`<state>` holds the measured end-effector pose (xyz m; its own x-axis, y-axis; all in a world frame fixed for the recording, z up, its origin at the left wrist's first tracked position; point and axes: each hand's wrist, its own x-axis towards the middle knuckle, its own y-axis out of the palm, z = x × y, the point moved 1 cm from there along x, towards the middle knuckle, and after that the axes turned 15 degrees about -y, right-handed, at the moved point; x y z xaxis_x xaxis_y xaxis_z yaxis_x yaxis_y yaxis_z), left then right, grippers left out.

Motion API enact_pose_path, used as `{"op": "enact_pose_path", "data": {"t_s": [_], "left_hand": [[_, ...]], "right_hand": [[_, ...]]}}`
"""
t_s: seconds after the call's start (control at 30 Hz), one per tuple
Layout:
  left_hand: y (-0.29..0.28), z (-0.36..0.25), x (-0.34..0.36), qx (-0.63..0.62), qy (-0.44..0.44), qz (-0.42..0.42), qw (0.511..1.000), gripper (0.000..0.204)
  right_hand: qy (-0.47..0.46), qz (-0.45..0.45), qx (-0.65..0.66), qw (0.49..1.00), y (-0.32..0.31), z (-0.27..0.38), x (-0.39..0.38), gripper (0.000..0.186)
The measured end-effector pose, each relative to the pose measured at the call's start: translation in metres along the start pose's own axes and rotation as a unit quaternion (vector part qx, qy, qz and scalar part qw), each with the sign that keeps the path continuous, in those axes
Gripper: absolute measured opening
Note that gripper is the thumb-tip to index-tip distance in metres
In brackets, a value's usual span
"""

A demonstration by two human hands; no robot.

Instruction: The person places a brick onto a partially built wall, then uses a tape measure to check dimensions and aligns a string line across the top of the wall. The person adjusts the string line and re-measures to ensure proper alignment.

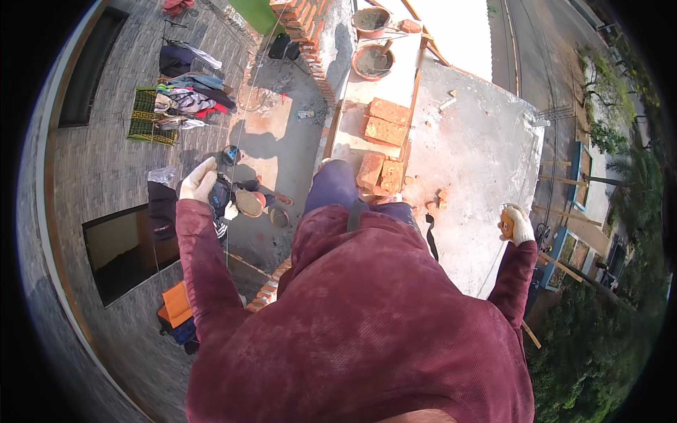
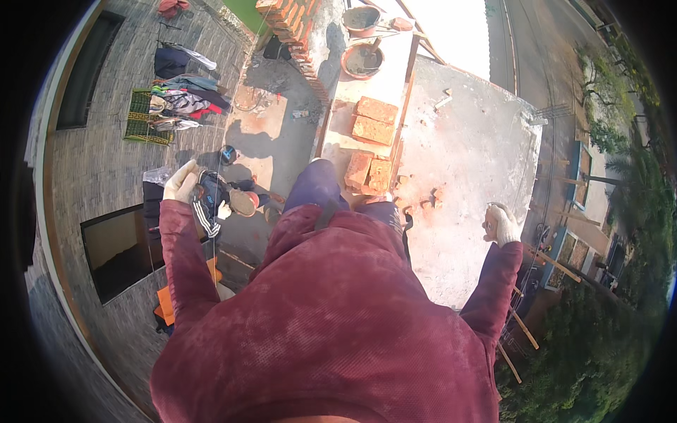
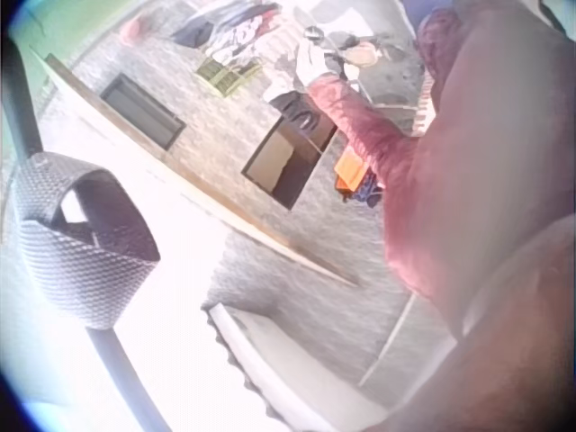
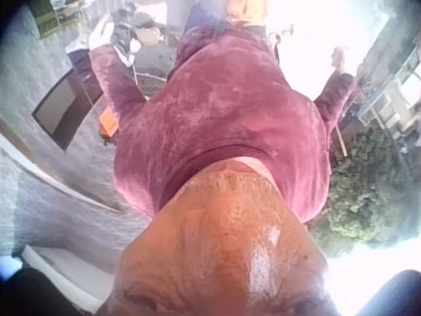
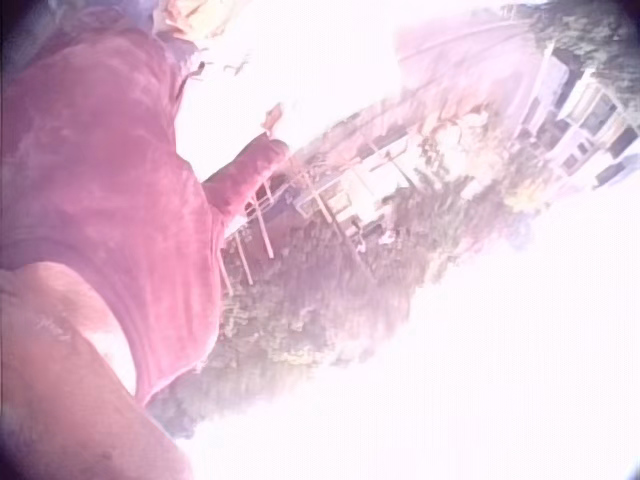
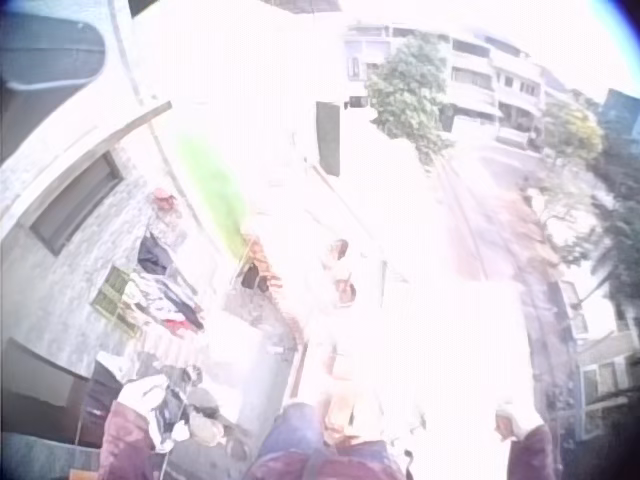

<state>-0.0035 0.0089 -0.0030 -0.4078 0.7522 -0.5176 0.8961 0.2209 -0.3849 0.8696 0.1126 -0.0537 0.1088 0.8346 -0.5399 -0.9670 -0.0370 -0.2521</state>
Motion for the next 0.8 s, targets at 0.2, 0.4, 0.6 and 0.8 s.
{"op": "enact_pose_path", "data": {"t_s": [0.2,0.4,0.6,0.8], "left_hand": [[-0.032,-0.044,0.043,0.049,-0.014,0.026,0.998,0.052],[-0.014,-0.156,0.191,0.034,0.059,-0.027,0.997,0.051],[0.079,-0.257,0.445,0.114,0.084,-0.035,0.989,0.064],[0.127,-0.329,0.598,0.449,0.039,-0.128,0.883,0.087]], "right_hand": [[-0.021,-0.012,0.066,0.998,0.036,-0.004,0.058,0.05],[-0.045,-0.03,0.176,0.983,0.092,-0.004,0.087,0.052],[0.045,-0.001,0.146,0.988,0.125,0.044,0.112,0.046],[0.136,0.025,0.026,0.99,0.128,0.1,0.168,0.041]]}}
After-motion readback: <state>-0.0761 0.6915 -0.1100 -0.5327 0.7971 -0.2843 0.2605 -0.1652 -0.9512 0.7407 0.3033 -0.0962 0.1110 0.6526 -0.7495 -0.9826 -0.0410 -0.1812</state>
